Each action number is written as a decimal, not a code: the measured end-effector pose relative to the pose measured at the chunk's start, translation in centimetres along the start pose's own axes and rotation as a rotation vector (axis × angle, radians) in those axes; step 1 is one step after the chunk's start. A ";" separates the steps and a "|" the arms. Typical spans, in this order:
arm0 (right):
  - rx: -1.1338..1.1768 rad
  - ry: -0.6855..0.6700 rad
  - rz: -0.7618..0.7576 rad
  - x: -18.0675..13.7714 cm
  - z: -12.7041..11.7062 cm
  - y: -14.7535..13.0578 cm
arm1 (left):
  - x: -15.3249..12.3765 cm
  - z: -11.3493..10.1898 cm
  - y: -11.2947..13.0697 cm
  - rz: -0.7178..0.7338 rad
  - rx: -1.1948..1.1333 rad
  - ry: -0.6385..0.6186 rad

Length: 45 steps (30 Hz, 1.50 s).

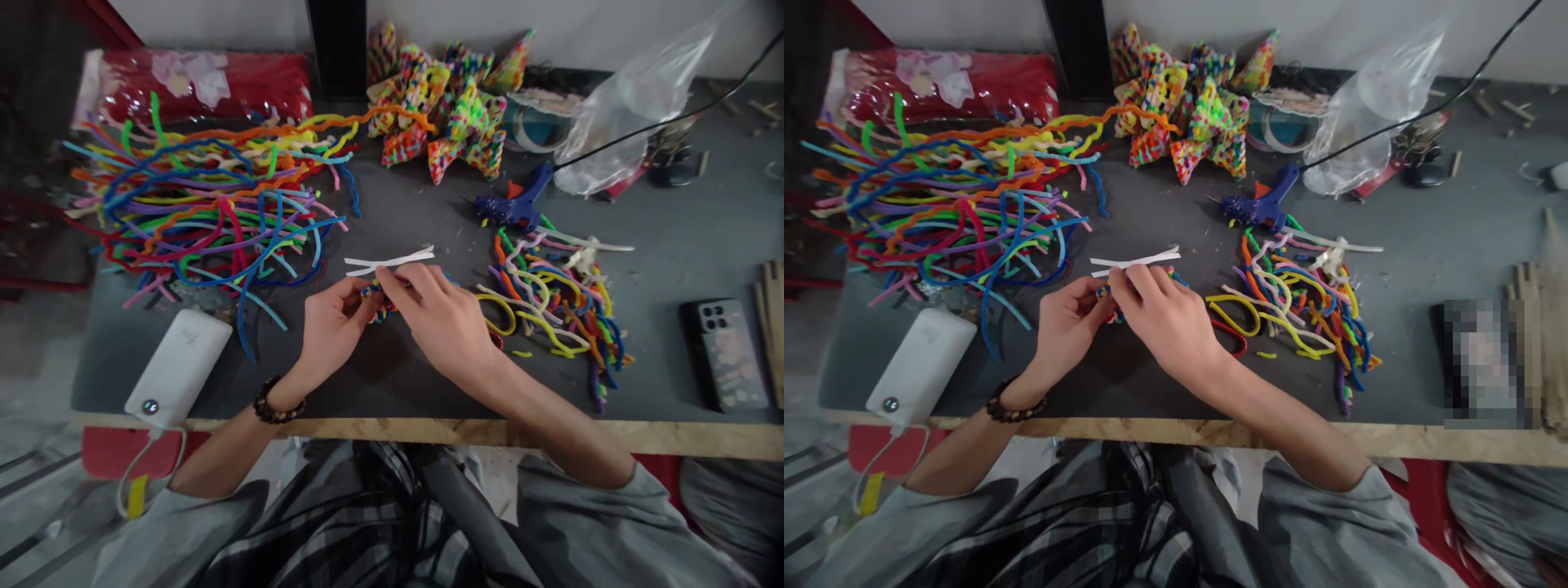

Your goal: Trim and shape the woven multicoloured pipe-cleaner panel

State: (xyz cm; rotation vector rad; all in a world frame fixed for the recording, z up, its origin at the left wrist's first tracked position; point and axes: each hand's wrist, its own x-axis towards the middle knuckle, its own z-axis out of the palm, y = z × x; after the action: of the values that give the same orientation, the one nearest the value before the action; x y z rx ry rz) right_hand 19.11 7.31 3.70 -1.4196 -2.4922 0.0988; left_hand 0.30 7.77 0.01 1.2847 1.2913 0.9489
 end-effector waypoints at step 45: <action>0.234 0.228 -0.007 -0.1 1.7 0.8 | -0.4 -0.4 -0.5 0.107 0.124 0.032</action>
State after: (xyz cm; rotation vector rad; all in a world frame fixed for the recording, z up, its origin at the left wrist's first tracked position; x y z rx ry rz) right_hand 19.35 7.73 1.86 -1.2514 -2.2194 0.2081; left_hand -0.23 7.34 -0.34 1.4516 1.3337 0.9800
